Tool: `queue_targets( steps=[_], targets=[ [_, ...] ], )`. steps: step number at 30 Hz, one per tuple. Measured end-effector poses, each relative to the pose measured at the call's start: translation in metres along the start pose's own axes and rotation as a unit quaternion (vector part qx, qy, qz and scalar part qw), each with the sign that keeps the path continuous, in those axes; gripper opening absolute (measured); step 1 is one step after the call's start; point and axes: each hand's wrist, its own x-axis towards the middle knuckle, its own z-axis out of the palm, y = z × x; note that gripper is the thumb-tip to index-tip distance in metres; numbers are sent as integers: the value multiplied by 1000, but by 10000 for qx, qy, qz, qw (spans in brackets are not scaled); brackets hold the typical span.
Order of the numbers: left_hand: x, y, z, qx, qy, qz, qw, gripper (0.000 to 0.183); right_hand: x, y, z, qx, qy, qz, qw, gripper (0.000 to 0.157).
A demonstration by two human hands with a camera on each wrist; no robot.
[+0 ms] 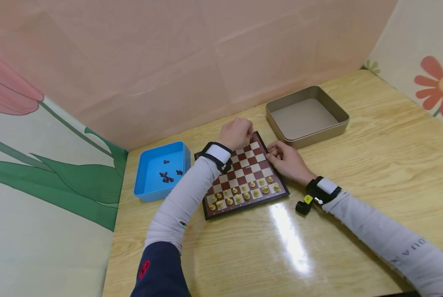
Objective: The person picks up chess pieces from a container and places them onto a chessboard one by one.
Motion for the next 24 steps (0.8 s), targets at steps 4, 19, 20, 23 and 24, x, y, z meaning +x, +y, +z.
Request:
queue_targets(
  steps=[4,19,20,23,24],
  targets=[
    [-1,1,1,84,-49,-28,9999,11,0,1,0,-24,-14,3,10000,28],
    [-3,-4,3,136,-31,-4,9999,9,1,-2,1,-10,-102,0,9999,28],
    [-3,-5,4,117,-22,-3,9999,9,1,-2,1,-4,-121,-1,9999,28],
    [-6,-8,3,37,18,-34,10000,12,1,-2,0,22,-133,-27,9999,29],
    [-7,-9,2,28,33,-30,10000,13,1,-2,-1,16,-116,-25,9999,29]
  ],
)
